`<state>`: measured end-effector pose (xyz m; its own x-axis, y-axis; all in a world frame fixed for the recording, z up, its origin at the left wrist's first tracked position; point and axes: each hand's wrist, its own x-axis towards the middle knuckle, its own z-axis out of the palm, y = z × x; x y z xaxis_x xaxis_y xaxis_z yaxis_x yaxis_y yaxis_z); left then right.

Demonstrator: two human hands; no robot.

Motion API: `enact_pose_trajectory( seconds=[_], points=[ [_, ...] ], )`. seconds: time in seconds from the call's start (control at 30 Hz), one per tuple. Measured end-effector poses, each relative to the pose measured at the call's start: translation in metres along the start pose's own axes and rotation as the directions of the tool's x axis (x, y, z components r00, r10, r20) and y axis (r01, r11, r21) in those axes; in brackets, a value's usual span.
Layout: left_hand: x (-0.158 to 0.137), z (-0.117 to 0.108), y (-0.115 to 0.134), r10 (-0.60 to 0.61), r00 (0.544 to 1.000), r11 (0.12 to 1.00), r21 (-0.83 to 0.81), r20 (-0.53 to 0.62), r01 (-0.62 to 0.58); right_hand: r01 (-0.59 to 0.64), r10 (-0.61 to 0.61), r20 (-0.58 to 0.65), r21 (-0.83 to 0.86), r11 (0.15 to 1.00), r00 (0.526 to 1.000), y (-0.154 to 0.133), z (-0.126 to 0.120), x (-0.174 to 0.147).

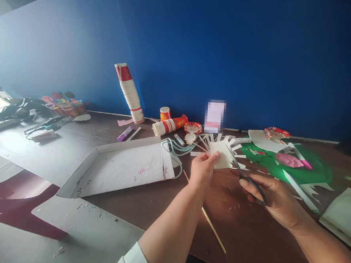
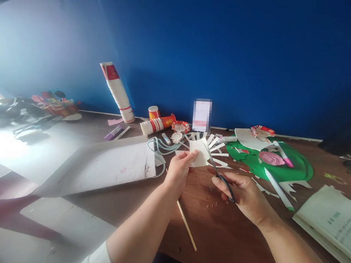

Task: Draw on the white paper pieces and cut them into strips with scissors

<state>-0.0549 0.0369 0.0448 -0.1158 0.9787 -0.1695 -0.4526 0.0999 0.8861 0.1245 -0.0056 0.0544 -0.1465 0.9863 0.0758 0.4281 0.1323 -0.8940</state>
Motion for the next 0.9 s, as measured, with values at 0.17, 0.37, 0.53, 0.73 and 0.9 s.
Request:
enact_pose_trajectory(
  seconds=[0.17,0.37,0.53,0.73,0.9],
  points=[
    [0.003,-0.002,-0.003,0.028,1.000,0.999,0.034,-0.009,-0.028,-0.009,0.009,0.023,-0.013,1.000,1.000,-0.003,0.000,-0.001],
    [-0.001,0.000,0.000,0.034,0.998,0.995,0.093,0.051,-0.038,0.011,-0.011,0.052,-0.003,1.000,0.999,0.004,-0.001,0.003],
    [-0.009,0.006,0.006,-0.031,0.993,0.995,0.095,0.110,0.021,0.018,-0.022,0.100,0.035,0.999,0.995,0.012,-0.004,0.007],
    [-0.011,0.008,0.008,-0.052,0.990,0.998,0.028,0.132,0.048,0.064,-0.065,0.077,0.010,0.998,0.995,0.007,-0.004,0.006],
    [-0.008,0.008,0.005,-0.091,0.989,0.996,0.002,0.119,0.092,-0.018,-0.005,0.192,0.115,0.993,0.981,0.002,0.000,0.002]
  ],
)
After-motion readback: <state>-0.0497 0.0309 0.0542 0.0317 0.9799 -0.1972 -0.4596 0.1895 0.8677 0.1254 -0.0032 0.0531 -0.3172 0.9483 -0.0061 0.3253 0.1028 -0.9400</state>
